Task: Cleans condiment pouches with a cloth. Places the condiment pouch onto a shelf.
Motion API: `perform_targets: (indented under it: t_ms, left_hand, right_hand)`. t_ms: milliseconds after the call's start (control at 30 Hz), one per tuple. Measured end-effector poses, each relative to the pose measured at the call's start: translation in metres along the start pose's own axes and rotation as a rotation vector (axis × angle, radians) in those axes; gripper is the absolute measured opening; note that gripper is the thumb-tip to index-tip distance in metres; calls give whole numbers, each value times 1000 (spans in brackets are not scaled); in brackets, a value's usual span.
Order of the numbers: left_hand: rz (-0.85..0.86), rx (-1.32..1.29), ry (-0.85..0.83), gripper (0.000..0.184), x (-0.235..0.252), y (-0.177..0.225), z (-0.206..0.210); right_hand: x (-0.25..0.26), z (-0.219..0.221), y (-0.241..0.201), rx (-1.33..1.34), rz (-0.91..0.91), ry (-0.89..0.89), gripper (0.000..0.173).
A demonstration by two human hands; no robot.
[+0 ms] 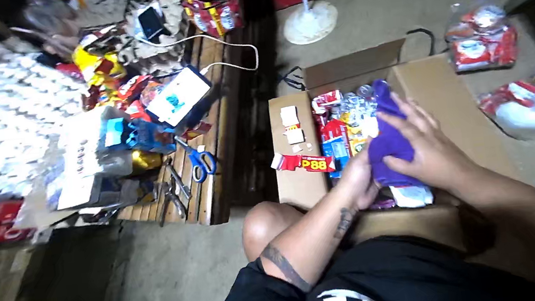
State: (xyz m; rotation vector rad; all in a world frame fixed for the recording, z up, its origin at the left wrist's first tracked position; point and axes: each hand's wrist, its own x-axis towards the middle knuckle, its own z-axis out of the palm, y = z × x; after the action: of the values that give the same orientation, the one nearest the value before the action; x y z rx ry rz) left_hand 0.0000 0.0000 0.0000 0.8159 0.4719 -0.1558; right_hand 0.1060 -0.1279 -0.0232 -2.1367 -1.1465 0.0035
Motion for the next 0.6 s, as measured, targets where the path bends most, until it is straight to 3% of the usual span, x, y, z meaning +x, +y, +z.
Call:
perform_targets:
  t_ms: [167, 333, 500, 600]
  left_hand:
    - [-27, 160, -91, 39, -1, 3, -6]
    - [19, 291, -195, 45, -3, 2, -6]
    - [133, 277, -219, 53, -19, 17, 9]
    - [200, 282, -287, 55, -12, 11, 2]
  right_hand:
    - [9, -16, 18, 261, 207, -230, 79]
    - [15, -47, 2, 506, 548, -291, 68]
    - [14, -56, 0, 491, 541, -160, 71]
    - [12, -61, -10, 335, 466, -50, 62]
